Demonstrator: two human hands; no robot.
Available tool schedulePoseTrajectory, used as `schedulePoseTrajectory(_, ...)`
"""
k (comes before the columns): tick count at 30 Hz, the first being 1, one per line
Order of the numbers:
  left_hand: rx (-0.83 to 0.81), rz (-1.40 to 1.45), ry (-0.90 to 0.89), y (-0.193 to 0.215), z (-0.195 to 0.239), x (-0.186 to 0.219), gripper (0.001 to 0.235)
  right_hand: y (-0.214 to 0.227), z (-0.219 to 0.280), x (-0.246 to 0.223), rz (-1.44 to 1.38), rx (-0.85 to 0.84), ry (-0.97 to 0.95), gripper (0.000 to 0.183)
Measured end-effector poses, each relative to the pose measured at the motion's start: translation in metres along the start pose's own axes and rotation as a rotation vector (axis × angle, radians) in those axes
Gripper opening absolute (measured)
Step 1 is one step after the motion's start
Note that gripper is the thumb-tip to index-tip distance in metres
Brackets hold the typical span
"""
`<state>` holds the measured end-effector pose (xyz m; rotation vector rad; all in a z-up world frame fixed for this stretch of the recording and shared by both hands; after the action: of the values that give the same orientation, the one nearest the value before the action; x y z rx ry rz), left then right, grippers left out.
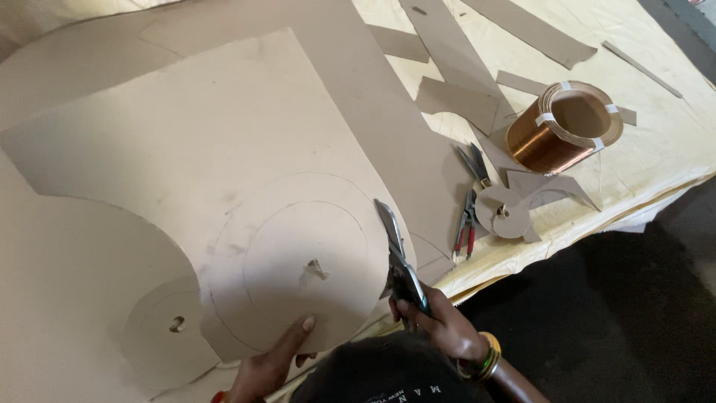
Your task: The person uses shears to cut a circular shape from a sheet of cardboard, following a pre-drawn outline. After cutting the outer circle, they cut out the inner circle to form a ring. The finished ring is placed with other similar pieces on the table.
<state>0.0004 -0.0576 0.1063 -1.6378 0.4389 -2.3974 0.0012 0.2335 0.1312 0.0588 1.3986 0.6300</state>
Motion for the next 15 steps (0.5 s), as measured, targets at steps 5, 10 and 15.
schedulePoseTrajectory(5, 0.105, -0.134, 0.152, 0.014, 0.0, 0.002, 0.023, 0.007, 0.0, 0.007, 0.122, 0.003, -0.077, 0.03)
schedulePoseTrajectory(10, -0.035, -0.003, -0.003, 0.011, 0.0, 0.011, 0.025, 0.0, 0.002, 0.013, 0.078, -0.013, -0.152, 0.032)
schedulePoseTrajectory(15, 0.097, -0.118, 0.185, 0.013, -0.002, 0.013, 0.035, 0.007, -0.002, 0.012, 0.028, -0.054, 0.056, 0.029)
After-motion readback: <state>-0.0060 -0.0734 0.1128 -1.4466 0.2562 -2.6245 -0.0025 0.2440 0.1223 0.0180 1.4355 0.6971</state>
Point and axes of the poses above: each hand's wrist, its own z-axis away from the middle knuckle, its own y-axis out of the back of the hand, x = y × z, the point moved 3 cm from there along -z, towards the middle knuckle, and after that the axes turned 14 degrees about z, right-handed, at the moved point
